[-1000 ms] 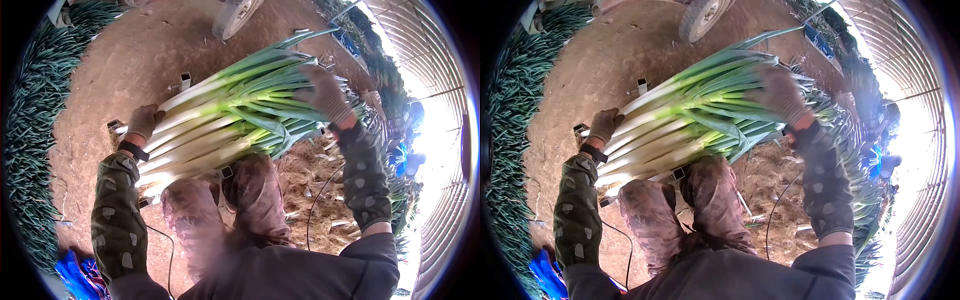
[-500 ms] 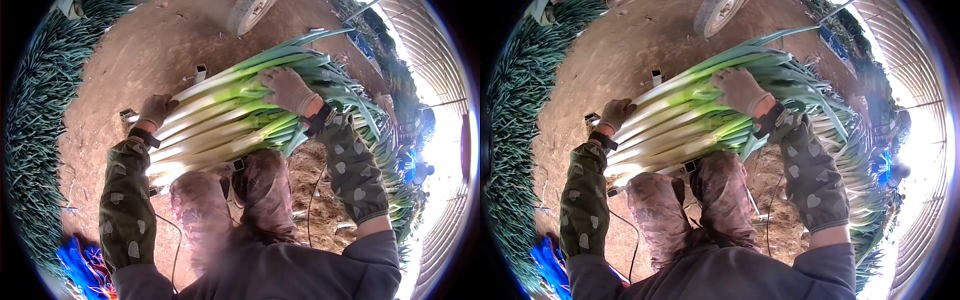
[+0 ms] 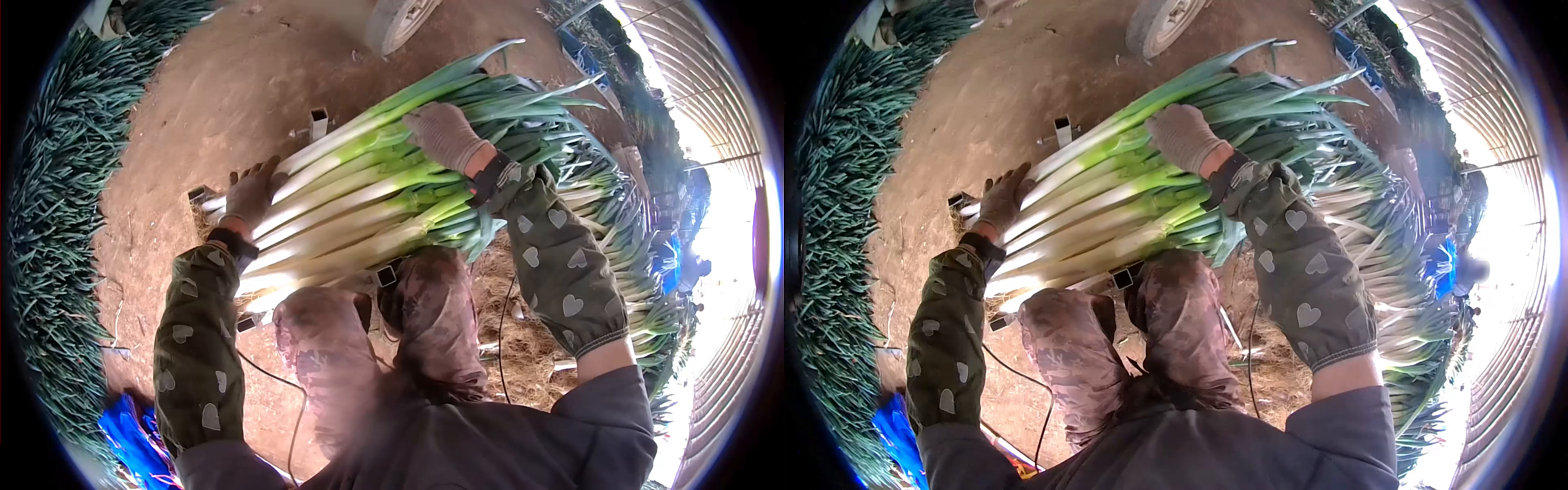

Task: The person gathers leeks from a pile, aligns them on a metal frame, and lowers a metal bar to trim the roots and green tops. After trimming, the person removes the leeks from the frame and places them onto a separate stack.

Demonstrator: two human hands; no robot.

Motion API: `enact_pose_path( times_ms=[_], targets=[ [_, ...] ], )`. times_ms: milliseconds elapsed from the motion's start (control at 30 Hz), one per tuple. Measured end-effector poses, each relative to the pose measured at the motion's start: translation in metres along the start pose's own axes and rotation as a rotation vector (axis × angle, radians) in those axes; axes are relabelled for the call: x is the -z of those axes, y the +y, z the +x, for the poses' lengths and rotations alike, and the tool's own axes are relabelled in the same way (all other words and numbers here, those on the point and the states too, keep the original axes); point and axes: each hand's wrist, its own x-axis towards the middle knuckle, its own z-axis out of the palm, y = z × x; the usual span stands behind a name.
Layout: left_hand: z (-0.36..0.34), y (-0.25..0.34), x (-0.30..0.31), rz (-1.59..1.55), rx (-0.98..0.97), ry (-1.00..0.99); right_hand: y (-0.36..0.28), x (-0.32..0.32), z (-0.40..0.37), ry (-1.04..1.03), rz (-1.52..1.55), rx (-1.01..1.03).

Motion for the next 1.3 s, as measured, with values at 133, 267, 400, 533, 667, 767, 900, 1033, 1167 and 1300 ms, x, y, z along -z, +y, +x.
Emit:
enact_pose_path(
  times_ms=[133,267,400,533,667,767,900,1033,1167,1300],
  targets=[
    [0.001,-0.002,-0.003,0.035,0.019,0.001,0.018,0.02,-0.041,0.146,-0.38,0.149],
    [0.002,0.002,-0.002,0.035,0.041,0.004,0.12,0.012,-0.099,0.093,-0.375,-0.241],
    [0.002,0.001,-0.005,0.044,0.033,0.02,0.294,0.006,-0.22,0.159,-0.529,-0.444],
    [0.002,-0.003,-0.007,0.054,0.029,0.049,0.246,0.08,-0.232,-0.018,-0.338,-0.781],
    [0.003,-0.006,-0.008,0.018,0.011,0.055,0.165,0.076,-0.157,0.469,-0.11,-0.162],
    [0.002,-0.006,-0.007,0.016,0.021,0.038,0.084,0.067,-0.053,0.447,-0.112,0.1],
    [0.001,0.0,-0.003,0.033,0.024,0.039,0.073,0.041,0.05,0.258,-0.149,0.095],
    [0.003,0.004,0.001,0.03,-0.005,0.025,0.087,0.025,0.066,-0.229,0.129,-0.05],
    [0.001,0.004,0.003,0.047,-0.023,0.02,0.076,0.013,0.048,-0.331,0.21,-0.156],
    [0.003,0.004,0.0,0.047,-0.029,0.027,0.078,0.019,0.027,-0.301,0.234,-0.175]
  ],
)
